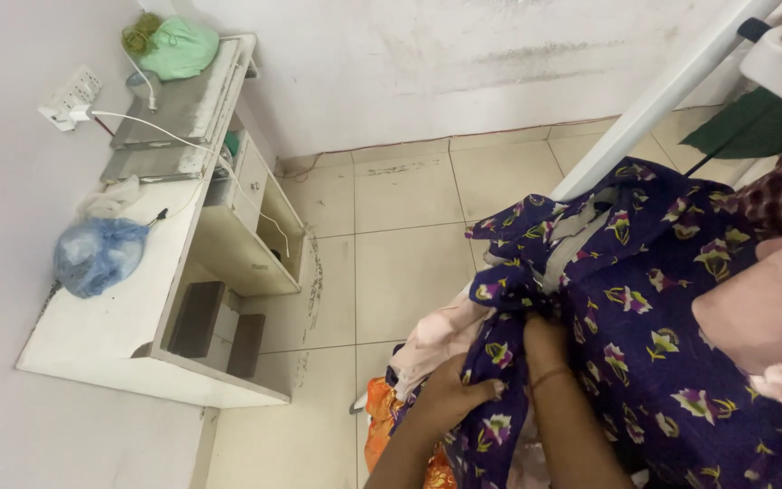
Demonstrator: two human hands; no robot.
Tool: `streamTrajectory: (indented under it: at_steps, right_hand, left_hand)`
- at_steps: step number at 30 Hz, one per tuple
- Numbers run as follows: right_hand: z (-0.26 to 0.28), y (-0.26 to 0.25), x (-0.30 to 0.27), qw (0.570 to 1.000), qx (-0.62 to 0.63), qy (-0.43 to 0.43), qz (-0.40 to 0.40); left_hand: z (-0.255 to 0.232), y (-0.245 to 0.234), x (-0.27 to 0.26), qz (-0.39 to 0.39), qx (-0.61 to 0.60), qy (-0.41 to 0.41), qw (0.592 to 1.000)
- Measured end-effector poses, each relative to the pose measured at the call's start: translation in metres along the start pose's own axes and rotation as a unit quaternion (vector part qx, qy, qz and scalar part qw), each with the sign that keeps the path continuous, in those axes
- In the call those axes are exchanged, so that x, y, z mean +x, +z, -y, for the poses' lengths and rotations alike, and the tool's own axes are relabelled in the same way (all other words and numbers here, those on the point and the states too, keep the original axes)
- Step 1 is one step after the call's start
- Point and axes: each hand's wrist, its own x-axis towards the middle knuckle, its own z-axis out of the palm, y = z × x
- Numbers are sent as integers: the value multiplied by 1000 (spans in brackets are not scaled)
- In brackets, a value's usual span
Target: The recorder takes different pieces of clothing out of a plastic laundry basket and hangs them onto an indoor laundry drying rack.
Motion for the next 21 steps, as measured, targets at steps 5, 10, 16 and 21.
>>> streamTrajectory:
  at_steps: [5, 10, 16, 21]
  right_hand:
    - [-74, 21, 63, 999, -9, 15, 40]
    - [-90, 40, 115, 997, -12, 25, 70]
    - [-60, 10, 116, 993, -27, 32, 108]
    - [-20, 11, 90, 988, -35, 31, 146]
  left_hand:
    - [-21, -6, 22, -67, 38, 45, 996]
    - [-40, -7, 49, -175, 186, 121, 959]
    - [55, -14, 111, -224, 343, 237, 881]
    - [45, -9, 113, -222, 377, 142, 888]
